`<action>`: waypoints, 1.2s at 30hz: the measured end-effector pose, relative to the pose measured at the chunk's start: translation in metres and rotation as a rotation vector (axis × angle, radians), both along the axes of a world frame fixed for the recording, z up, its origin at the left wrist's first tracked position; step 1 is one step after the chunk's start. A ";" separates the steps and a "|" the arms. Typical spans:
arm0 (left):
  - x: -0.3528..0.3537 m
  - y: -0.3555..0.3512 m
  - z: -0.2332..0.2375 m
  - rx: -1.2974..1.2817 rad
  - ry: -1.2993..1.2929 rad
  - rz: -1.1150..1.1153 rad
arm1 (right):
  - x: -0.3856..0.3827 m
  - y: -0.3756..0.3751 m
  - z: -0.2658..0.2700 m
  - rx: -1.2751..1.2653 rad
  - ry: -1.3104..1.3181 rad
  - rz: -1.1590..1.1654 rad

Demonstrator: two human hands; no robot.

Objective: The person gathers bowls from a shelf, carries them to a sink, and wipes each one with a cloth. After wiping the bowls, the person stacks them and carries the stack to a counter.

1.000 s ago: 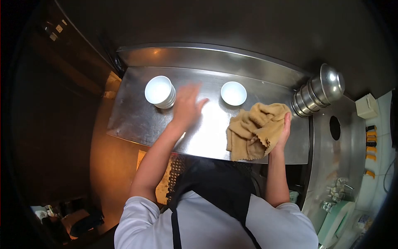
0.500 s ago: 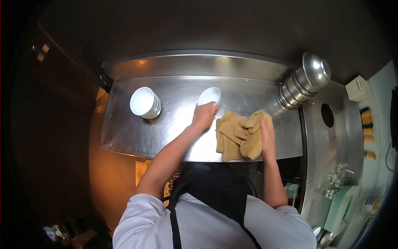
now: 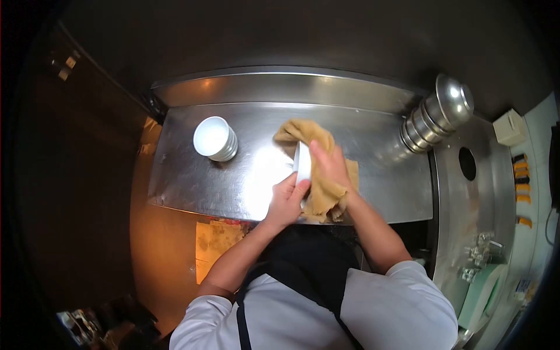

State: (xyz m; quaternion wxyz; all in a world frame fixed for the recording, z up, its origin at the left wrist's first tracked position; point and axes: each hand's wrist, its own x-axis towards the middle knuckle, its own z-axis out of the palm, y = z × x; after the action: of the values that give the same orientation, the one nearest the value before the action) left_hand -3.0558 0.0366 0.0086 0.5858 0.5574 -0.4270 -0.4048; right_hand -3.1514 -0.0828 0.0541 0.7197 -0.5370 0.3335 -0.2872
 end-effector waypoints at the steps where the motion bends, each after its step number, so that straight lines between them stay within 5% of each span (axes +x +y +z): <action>1: 0.012 -0.009 -0.017 -0.030 -0.028 0.058 | 0.009 0.010 -0.032 -0.393 -0.013 -0.046; 3: 0.033 -0.010 -0.031 -0.151 -0.249 0.130 | 0.012 0.040 -0.030 -1.057 0.167 -0.077; 6: 0.030 0.007 -0.024 -0.135 -0.311 0.071 | 0.018 0.037 -0.012 -0.853 0.174 -0.065; 7: 0.019 0.014 0.005 -0.038 -0.144 0.020 | 0.013 0.019 -0.002 -0.403 0.145 0.049; 8: 0.016 0.018 0.015 -0.143 -0.263 0.019 | 0.010 0.001 0.005 0.038 0.106 0.152; 10: 0.015 0.015 0.011 -0.189 -0.184 0.063 | 0.014 0.000 -0.009 -0.004 -0.165 0.146; 12: 0.027 0.005 -0.013 -0.137 -0.271 0.118 | 0.019 0.035 -0.021 -0.453 -0.063 -0.050; 14: 0.028 0.006 -0.023 -0.112 -0.343 0.125 | 0.020 0.038 -0.028 -1.165 0.170 -0.161; 15: 0.026 0.009 -0.025 -0.122 -0.379 0.099 | 0.020 0.033 -0.025 -1.175 0.147 -0.122; 16: 0.024 0.011 -0.011 -0.123 -0.417 0.064 | 0.018 0.026 -0.026 -0.918 0.100 -0.039; 20: 0.014 0.024 0.003 -0.084 0.136 -0.088 | 0.000 -0.004 0.009 0.299 -0.125 0.070; 22: 0.012 0.011 0.016 -0.280 0.507 -0.074 | 0.006 -0.007 -0.043 0.352 -0.206 -0.114; 24: 0.010 -0.001 0.028 -0.473 0.881 -0.045 | 0.012 0.007 -0.062 0.176 -0.263 -0.229; 26: 0.012 -0.008 0.018 -0.437 0.806 -0.005 | 0.019 0.032 -0.048 -0.231 -0.299 -0.282; 27: 0.014 -0.010 0.012 -0.398 0.779 0.008 | 0.011 0.038 -0.041 -0.136 -0.190 -0.118; 31: 0.019 -0.015 0.010 -0.337 0.678 0.114 | 0.017 0.052 -0.033 -0.861 -0.105 -0.086; 34: 0.018 -0.013 0.003 -0.319 0.709 0.097 | 0.013 0.041 -0.044 -0.851 -0.082 -0.086; 36: 0.010 -0.007 -0.007 -0.283 0.774 0.082 | 0.006 0.034 -0.035 -0.597 -0.030 -0.084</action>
State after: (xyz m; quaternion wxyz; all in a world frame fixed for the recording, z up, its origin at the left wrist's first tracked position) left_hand -3.0455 0.0293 0.0015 0.7895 0.2944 -0.2041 -0.4983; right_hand -3.1453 -0.0486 0.0186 0.5223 -0.7062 0.2455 -0.4101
